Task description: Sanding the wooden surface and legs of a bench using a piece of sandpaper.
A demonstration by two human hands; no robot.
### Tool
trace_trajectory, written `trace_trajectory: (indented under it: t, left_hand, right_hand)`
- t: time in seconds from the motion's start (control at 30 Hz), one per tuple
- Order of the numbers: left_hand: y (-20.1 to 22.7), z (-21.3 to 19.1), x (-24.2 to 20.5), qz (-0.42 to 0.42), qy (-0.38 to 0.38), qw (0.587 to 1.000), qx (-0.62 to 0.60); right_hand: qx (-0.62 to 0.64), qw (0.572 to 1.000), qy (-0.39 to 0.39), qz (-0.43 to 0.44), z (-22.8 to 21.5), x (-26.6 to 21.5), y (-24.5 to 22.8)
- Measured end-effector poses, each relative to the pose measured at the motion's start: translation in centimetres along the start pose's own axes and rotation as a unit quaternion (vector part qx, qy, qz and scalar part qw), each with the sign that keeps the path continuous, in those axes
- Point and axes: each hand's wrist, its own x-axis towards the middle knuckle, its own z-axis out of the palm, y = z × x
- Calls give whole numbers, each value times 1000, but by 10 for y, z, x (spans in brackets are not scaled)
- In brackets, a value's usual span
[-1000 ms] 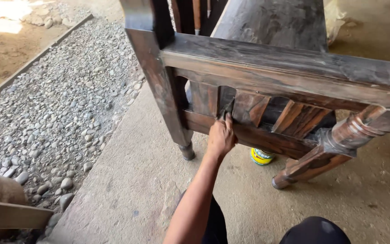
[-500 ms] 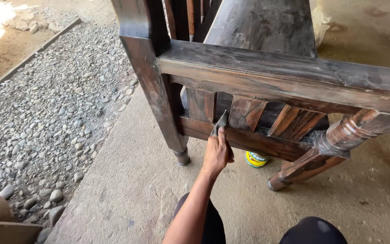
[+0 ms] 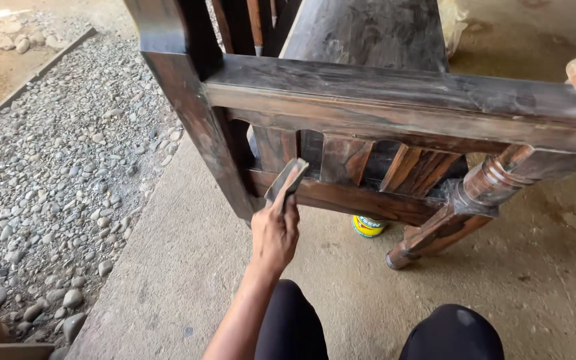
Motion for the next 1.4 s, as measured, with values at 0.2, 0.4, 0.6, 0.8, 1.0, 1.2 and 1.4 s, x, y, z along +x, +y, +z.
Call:
trace_trajectory:
  t: [0.2, 0.4, 0.6, 0.8, 1.0, 1.2, 1.4]
  left_hand:
    - [-44, 45, 27, 66, -42, 961, 264]
    - [-32, 57, 40, -54, -121, 946, 297]
    - [-34, 69, 40, -42, -98, 942, 317]
    - [-18, 55, 44, -47, -110, 951, 285]
    - [-14, 51, 23, -59, -91, 953, 281]
    - [-51, 80, 43, -46, -65, 954, 288]
    - [-48, 74, -28, -184, -131, 964, -142]
  right_hand:
    - [23, 999, 10, -29, -10, -4, -33]
    - [-59, 996, 50, -38, 0, 3, -24]
    - [-48, 995, 64, -52, -3, 0, -18]
    - [-82, 994, 68, -29, -12, -2, -56]
    - [-78, 993, 79, -43, -20, -7, -75]
    - [-95, 991, 91, -25, -23, -10, -79]
    - [-136, 988, 67, 25, -35, -13, -102]
